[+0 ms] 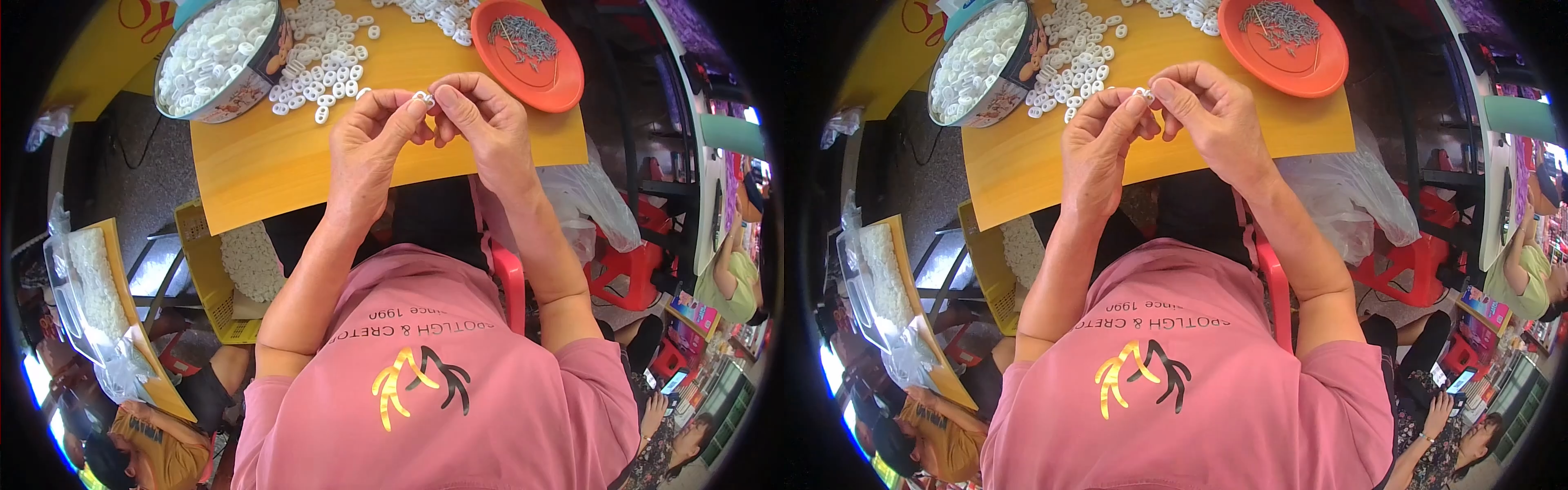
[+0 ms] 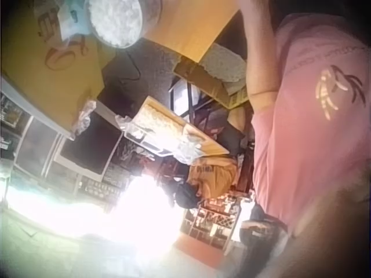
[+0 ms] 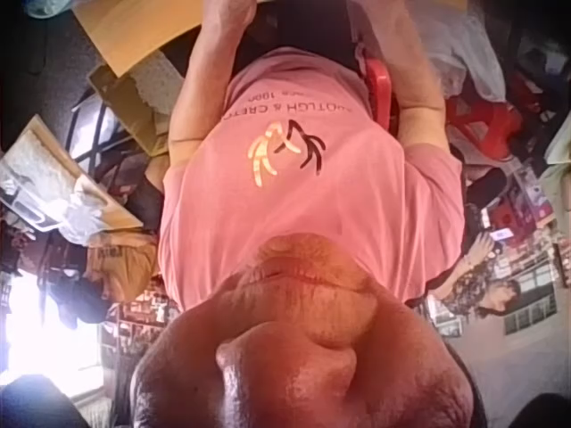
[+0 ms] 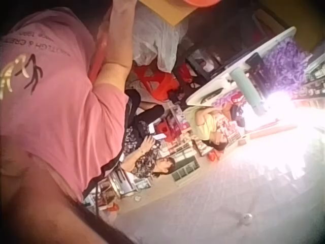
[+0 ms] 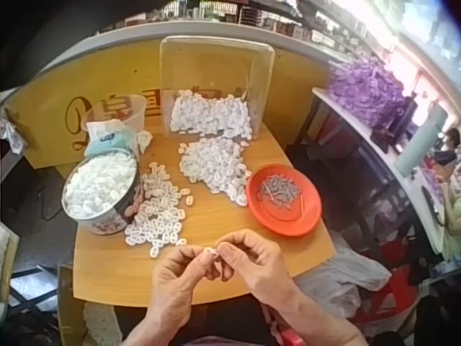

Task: Assemble small white circular plastic parts with metal pins on a wooden table.

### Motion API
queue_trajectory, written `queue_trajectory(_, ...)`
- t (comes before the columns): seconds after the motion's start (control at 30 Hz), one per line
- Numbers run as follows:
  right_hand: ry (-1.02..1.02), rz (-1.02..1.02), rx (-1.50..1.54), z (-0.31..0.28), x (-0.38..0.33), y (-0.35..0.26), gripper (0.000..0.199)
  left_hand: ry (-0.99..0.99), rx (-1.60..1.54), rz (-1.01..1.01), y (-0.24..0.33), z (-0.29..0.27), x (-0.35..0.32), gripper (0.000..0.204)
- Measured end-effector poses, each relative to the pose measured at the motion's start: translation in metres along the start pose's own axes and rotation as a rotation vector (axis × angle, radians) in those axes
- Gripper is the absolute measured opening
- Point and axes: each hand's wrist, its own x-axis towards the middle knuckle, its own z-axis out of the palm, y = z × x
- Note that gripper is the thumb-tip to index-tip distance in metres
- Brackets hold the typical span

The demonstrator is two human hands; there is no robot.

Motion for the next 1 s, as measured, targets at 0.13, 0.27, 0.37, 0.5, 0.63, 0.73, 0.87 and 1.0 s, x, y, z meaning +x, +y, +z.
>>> queue_trajectory(0.13, -0.015, 0.013, 0.001, 0.0, 0.0, -0.002, 0.021, -0.009, 0.022, 0.009, 0.0, 0.0, 0.0, 0.019)
queue_trajectory(0.27, -0.012, 0.004, -0.06, 0.001, 0.001, -0.003, 0.02, -0.024, 0.03, 0.015, 0.0, -0.002, 0.0, 0.019)
queue_trajectory(0.37, -0.013, -0.029, -0.109, 0.001, 0.001, -0.003, 0.019, -0.023, 0.042, 0.012, 0.001, -0.002, -0.001, 0.019)
queue_trajectory(0.5, -0.007, -0.076, -0.213, 0.001, 0.001, -0.005, 0.018, -0.019, 0.067, 0.023, 0.001, -0.002, -0.001, 0.019)
queue_trajectory(0.63, -0.014, -0.118, -0.235, 0.002, 0.002, -0.003, 0.016, -0.001, 0.102, 0.038, 0.002, -0.001, 0.0, 0.018)
queue_trajectory(0.73, -0.026, -0.135, -0.244, 0.002, 0.003, -0.004, 0.015, -0.015, 0.129, 0.065, 0.004, 0.0, -0.001, 0.019)
queue_trajectory(0.87, -0.029, -0.139, -0.265, 0.002, 0.006, 0.001, 0.014, -0.006, 0.181, 0.072, 0.002, -0.002, 0.002, 0.019)
queue_trajectory(1.0, -0.017, -0.11, -0.267, 0.001, 0.01, 0.003, 0.015, 0.002, 0.177, 0.048, -0.004, -0.006, 0.01, 0.02)
